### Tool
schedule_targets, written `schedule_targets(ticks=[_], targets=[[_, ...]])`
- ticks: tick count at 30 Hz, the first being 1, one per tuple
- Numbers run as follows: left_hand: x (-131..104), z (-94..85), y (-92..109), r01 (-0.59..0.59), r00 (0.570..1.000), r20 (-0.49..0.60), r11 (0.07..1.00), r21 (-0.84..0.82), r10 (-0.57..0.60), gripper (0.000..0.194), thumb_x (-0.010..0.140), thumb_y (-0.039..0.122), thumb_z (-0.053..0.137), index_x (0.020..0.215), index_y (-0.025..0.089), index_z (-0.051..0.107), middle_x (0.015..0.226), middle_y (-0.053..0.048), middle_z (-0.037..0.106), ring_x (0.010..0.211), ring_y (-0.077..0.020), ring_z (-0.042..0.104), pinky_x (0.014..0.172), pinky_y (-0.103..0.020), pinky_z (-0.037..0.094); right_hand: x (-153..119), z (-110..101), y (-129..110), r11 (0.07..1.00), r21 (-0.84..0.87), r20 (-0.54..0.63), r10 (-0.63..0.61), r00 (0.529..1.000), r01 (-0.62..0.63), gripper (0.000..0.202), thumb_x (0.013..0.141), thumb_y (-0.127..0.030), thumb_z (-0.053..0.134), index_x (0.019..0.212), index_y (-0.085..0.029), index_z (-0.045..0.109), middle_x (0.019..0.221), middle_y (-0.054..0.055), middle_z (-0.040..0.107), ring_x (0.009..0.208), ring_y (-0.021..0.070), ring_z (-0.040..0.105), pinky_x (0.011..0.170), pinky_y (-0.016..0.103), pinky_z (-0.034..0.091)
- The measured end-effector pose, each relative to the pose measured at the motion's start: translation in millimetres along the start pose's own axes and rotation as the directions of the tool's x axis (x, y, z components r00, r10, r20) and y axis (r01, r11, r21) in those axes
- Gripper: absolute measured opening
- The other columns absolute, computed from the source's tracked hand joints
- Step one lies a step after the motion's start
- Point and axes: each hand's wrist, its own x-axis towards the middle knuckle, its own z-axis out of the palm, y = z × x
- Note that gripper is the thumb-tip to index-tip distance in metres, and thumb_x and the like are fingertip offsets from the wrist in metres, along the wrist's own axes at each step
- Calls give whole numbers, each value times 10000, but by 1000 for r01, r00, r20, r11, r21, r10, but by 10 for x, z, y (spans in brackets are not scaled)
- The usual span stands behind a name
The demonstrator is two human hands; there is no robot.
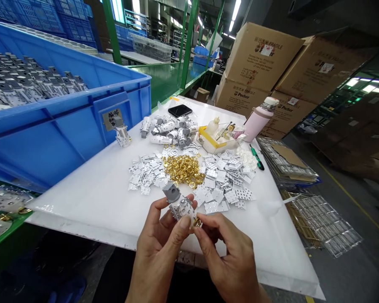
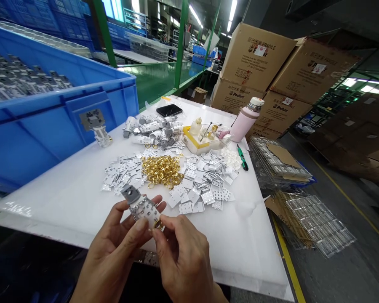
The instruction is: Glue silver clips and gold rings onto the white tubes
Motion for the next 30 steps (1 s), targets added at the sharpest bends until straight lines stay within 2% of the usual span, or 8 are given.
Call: schedule_targets(ticks=[7,10,13,16,19,24,27,30], targets=[[38,-14,43,25,1000,-11,999,21,-25,369,819,321,717,1160,257,590,1199,-36,700,1128,-227,636,824,-250,559,242,-293,-51,994,12,100,104,990,-106,185,947,-294,538,1086,-194,606,678,-31,572,570,103,565,525,205,479],[66,6,96,50,999,-9,998,22,-50,481,836,342,690,1276,222,537,1301,-74,644,1174,-274,611,830,-310,589,688,-519,48,986,-104,-33,125,992,-128,219,938,-359,553,1011,-172,641,654,-26,574,509,98,507,457,216,418],[89,4,147,93,995,-43,996,7,-93,660,827,363,701,1412,272,409,1299,-69,647,1153,-276,630,843,-346,594,1308,-647,315,975,-154,-226,123,966,-160,237,943,-368,544,1016,-156,621,771,12,633,562,106,539,476,221,433],[94,-41,210,141,990,-3,990,0,-141,720,832,356,700,1457,303,345,1249,-59,679,1160,-265,631,872,-349,580,1875,-635,678,952,-196,-371,149,917,-234,238,942,-332,568,1069,-132,595,871,38,654,675,127,606,590,253,509],[84,-100,276,144,988,60,990,15,-144,720,854,386,669,1467,274,308,1272,-92,667,1175,-275,622,879,-370,575,2210,-525,994,924,-237,-422,180,889,-300,239,933,-342,606,1049,-134,609,951,37,648,779,140,634,697,306,550],[86,-163,284,19,996,90,993,113,-29,796,737,277,801,1392,230,350,1262,-122,660,1116,-280,652,886,-360,552,2356,-409,1183,898,-315,-423,156,893,-306,214,926,-341,619,948,-129,630,909,22,648,792,144,636,738,328,550],[110,-194,232,-41,995,94,987,153,27,722,746,235,789,1342,240,382,1225,-92,671,1106,-233,652,893,-303,536,2340,-475,1051,908,-354,-442,51,895,-226,200,909,-311,639,829,-129,619,794,-5,625,716,128,608,713,313,528],[136,-240,167,-104,987,140,978,179,80,648,787,248,750,1324,261,388,1200,-67,673,1083,-208,658,870,-276,542,2217,-581,749,923,-370,-497,-98,862,-109,197,894,-257,633,731,-155,587,782,17,608,704,145,569,682,312,490]])
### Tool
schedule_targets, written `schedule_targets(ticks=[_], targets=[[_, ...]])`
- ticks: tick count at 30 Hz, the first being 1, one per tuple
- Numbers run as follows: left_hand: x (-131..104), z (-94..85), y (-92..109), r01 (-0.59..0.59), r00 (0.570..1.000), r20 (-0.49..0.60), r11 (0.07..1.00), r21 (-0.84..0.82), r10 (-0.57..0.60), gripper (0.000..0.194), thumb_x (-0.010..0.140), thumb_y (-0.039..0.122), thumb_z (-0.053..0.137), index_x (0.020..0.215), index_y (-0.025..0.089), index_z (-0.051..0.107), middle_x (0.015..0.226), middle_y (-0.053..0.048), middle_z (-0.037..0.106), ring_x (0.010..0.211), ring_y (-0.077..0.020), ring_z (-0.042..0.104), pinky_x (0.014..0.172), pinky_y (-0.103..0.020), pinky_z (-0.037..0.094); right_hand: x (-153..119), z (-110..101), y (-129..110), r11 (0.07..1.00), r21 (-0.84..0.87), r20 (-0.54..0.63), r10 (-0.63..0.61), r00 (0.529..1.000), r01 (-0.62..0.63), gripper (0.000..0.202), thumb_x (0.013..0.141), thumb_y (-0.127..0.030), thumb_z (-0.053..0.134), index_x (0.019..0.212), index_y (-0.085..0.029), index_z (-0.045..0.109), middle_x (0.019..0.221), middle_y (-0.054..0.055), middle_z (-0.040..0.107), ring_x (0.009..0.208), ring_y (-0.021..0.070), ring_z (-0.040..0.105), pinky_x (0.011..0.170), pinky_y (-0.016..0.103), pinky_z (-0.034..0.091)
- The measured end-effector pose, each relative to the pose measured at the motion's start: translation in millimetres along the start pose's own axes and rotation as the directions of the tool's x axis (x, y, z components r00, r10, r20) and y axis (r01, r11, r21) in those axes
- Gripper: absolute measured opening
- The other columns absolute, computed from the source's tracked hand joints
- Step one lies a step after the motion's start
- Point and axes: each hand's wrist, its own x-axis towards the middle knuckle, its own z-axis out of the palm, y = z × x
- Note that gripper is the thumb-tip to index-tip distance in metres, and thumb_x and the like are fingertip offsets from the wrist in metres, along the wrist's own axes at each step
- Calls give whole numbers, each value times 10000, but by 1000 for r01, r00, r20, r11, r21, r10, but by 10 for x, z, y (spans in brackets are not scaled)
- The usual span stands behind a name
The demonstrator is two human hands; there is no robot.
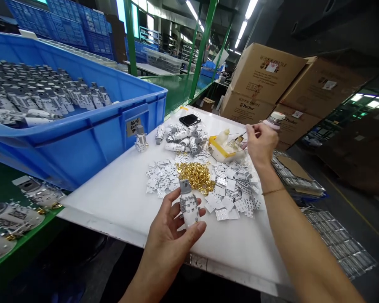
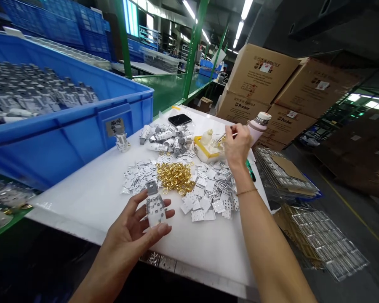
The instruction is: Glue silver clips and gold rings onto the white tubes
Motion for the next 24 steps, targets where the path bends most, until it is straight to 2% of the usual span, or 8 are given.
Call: schedule_targets(ticks=[2,4,7,9,13,18,21,24], targets=[[6,-24,-55,-44,999,16,998,42,44,635,806,259,729,1337,288,383,1212,-56,663,1104,-207,644,857,-268,547,-116,-224,-211,997,58,-76,-53,996,57,174,910,-271,597,760,-183,589,812,32,605,691,153,553,636,306,465],[16,-39,-108,-78,997,17,991,110,76,629,828,284,707,1362,318,376,1247,-49,643,1161,-212,609,858,-266,546,-333,-464,-446,979,185,-77,-76,994,90,186,931,-355,568,817,-214,604,707,2,578,563,138,520,510,287,418],[45,-36,-166,-97,995,12,972,214,96,631,841,322,690,1389,336,377,1301,-55,610,1211,-219,572,877,-274,544,-773,-787,-762,871,491,107,-47,993,-12,194,909,-356,612,775,-217,611,635,-16,563,418,104,440,340,258,290],[65,-16,-185,-108,994,22,963,246,105,633,843,324,687,1397,337,381,1323,-59,597,1194,-215,585,884,-277,547,-1045,-932,-893,842,526,238,-13,971,-118,171,917,-310,609,784,-206,634,659,-11,588,423,88,452,333,238,297],[73,44,-189,-137,990,48,958,250,129,618,856,304,673,1397,359,380,1346,-36,591,1176,-192,603,901,-259,548,-1349,-1021,-915,886,461,377,-134,917,-59,114,935,-203,572,838,-199,631,712,-22,612,482,62,506,413,196,392],[57,76,-182,-133,991,39,960,246,127,629,842,298,688,1392,356,388,1340,-25,604,1189,-192,602,889,-233,555,-1414,-1020,-840,886,463,420,-232,877,13,123,940,-135,530,880,-199,616,752,-24,614,525,55,514,435,176,398],[57,57,-188,-108,994,15,961,253,108,649,830,312,696,1400,325,385,1324,-50,617,1177,-206,610,873,-242,560,-1278,-1014,-850,886,462,319,-204,925,36,122,940,-159,542,855,-191,624,738,-15,613,511,69,518,431,206,402],[59,49,-189,-42,997,-50,975,218,54,682,798,330,724,1393,293,393,1295,-65,640,1171,-211,614,885,-238,549,-905,-869,-768,912,389,10,-148,989,132,166,958,-253,534,819,-190,598,646,-30,553,466,87,477,416,239,364]])
